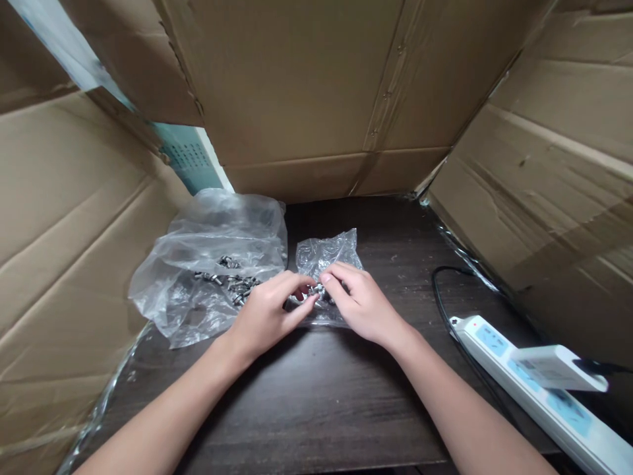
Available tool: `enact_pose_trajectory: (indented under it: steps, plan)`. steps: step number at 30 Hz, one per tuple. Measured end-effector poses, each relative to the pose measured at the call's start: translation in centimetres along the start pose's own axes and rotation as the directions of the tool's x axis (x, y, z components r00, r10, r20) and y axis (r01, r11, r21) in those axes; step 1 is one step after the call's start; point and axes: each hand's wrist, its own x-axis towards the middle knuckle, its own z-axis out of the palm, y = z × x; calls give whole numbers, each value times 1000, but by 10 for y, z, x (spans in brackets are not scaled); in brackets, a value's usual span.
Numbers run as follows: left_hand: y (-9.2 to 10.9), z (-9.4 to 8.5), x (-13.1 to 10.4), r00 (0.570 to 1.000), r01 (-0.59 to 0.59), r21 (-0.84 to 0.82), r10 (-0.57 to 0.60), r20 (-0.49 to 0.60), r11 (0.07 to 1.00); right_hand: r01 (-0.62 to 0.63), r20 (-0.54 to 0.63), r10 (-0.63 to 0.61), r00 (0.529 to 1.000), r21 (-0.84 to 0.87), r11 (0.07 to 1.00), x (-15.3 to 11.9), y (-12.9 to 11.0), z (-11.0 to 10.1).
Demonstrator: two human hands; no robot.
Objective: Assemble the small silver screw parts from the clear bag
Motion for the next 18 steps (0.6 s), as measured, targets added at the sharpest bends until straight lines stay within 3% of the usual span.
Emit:
enact_pose_trajectory:
  steps: [18]
  plan:
    - [0,0,-2,1000,-5,-17,5,7,1000,35,21,-35,999,-4,999,-1,2,5]
